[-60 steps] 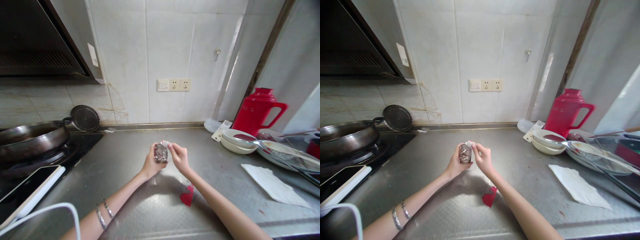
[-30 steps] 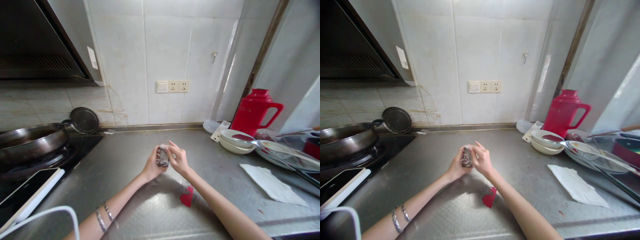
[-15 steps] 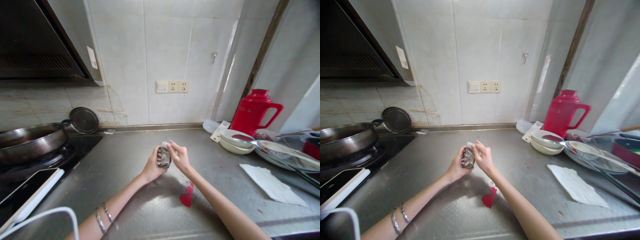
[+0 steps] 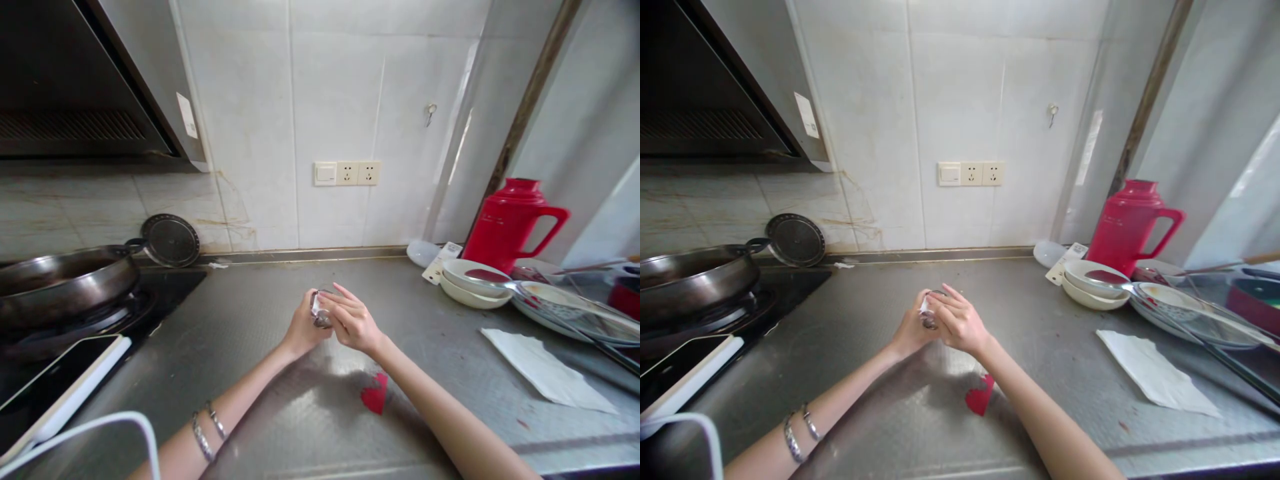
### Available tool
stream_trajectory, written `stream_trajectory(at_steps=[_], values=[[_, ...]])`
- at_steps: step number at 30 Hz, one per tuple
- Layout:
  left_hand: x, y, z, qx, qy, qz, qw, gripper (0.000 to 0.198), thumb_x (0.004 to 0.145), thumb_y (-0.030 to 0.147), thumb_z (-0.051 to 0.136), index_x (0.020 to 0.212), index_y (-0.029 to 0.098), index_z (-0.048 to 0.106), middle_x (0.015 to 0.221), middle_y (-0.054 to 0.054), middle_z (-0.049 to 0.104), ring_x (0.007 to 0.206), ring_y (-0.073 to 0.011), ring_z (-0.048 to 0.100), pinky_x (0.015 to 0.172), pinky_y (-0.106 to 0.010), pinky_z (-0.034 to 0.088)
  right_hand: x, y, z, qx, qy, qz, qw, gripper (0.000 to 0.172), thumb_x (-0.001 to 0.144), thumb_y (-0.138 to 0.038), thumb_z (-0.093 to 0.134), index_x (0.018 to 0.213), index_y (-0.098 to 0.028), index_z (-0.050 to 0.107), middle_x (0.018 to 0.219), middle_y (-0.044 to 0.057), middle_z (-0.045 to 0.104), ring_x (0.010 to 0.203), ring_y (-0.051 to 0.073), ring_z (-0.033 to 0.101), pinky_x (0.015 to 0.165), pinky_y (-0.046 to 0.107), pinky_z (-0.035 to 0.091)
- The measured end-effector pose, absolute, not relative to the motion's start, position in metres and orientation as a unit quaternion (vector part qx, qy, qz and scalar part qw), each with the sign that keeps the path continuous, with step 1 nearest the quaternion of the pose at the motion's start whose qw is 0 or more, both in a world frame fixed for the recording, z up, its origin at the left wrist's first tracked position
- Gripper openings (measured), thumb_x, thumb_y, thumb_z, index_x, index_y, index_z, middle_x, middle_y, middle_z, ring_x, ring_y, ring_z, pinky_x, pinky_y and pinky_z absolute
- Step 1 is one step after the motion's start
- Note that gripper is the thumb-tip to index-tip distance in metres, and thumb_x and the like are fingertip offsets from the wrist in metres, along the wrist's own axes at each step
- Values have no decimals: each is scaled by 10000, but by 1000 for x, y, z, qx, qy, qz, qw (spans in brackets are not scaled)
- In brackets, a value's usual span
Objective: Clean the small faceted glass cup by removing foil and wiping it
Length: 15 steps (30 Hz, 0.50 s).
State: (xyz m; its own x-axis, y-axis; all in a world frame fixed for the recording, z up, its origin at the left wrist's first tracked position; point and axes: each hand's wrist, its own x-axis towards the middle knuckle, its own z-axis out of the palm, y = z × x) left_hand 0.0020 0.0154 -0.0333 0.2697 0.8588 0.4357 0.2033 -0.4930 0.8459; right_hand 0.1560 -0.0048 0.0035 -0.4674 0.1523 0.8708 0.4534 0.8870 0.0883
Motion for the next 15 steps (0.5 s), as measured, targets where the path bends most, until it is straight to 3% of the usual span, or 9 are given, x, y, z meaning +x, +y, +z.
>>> stream_trajectory(at_steps=[5,15], values=[[4,15,-34,729,360,482,326,691,569,134,751,1166,202,410,973,-29,650,821,-167,631,713,-261,489,157,-2,2,-221,-827,-140,498,284,903,-104,422,1111,-178,600,1022,118,718,1020,208,667,1016,505,456],[1,12,-29,723,365,495,316,705,609,203,731,1213,209,369,1021,-40,638,886,-195,630,785,-318,494,150,-9,0,-147,-861,-164,458,306,878,-43,415,1107,-153,586,1074,120,706,1139,208,602,1052,475,432]])
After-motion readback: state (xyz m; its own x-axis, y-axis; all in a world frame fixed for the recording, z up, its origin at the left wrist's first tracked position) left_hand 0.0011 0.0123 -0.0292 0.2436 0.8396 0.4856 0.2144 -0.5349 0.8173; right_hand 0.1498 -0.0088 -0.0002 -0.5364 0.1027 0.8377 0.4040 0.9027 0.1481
